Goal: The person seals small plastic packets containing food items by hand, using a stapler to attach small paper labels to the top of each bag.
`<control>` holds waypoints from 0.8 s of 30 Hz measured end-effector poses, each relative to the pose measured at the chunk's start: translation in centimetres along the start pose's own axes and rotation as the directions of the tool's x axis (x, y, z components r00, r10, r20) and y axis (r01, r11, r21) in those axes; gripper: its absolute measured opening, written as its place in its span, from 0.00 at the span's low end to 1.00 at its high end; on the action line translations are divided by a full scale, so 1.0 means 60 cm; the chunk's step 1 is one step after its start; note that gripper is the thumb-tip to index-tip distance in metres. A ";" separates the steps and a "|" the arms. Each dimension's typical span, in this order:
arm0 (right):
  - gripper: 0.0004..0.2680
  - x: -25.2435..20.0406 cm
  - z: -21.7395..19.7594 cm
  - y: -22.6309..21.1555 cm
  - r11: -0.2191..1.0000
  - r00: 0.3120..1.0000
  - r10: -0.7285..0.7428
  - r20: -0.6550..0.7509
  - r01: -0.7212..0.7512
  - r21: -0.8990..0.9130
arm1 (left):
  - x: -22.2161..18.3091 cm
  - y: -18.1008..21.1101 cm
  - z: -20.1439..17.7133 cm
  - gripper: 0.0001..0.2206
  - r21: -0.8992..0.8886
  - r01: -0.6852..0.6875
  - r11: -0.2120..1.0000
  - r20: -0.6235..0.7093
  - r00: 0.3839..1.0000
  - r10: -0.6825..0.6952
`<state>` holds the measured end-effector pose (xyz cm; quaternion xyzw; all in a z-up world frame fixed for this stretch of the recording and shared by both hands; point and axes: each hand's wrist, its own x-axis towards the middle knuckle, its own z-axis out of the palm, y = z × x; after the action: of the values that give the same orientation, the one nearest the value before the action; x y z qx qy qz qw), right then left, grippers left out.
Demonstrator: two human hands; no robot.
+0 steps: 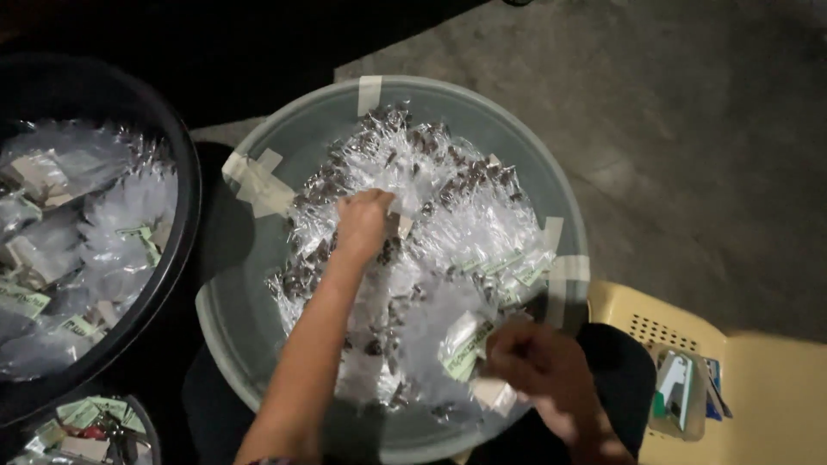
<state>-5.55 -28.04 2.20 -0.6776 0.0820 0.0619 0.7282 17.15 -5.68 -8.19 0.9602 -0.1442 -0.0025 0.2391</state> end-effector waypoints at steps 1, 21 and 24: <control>0.05 -0.003 -0.003 0.007 1.000 1.000 0.000 0.001 0.000 0.001 | 0.004 0.011 -0.010 0.08 0.001 0.001 1.000 0.000 1.000 -0.001; 0.02 0.128 0.110 0.010 0.513 0.727 -0.663 0.178 0.615 -0.599 | -0.182 0.066 -0.096 0.14 -0.890 0.216 0.402 0.158 0.972 -0.172; 0.01 0.152 0.093 0.049 0.382 0.705 -0.652 0.279 0.623 -0.682 | -0.199 0.072 -0.092 0.12 -0.878 0.218 0.426 0.156 0.972 -0.176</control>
<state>2.98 -22.44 -2.13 -0.8886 -0.2038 -0.2073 0.3549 4.91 -3.48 -2.10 0.7025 -0.0131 -0.1245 0.7006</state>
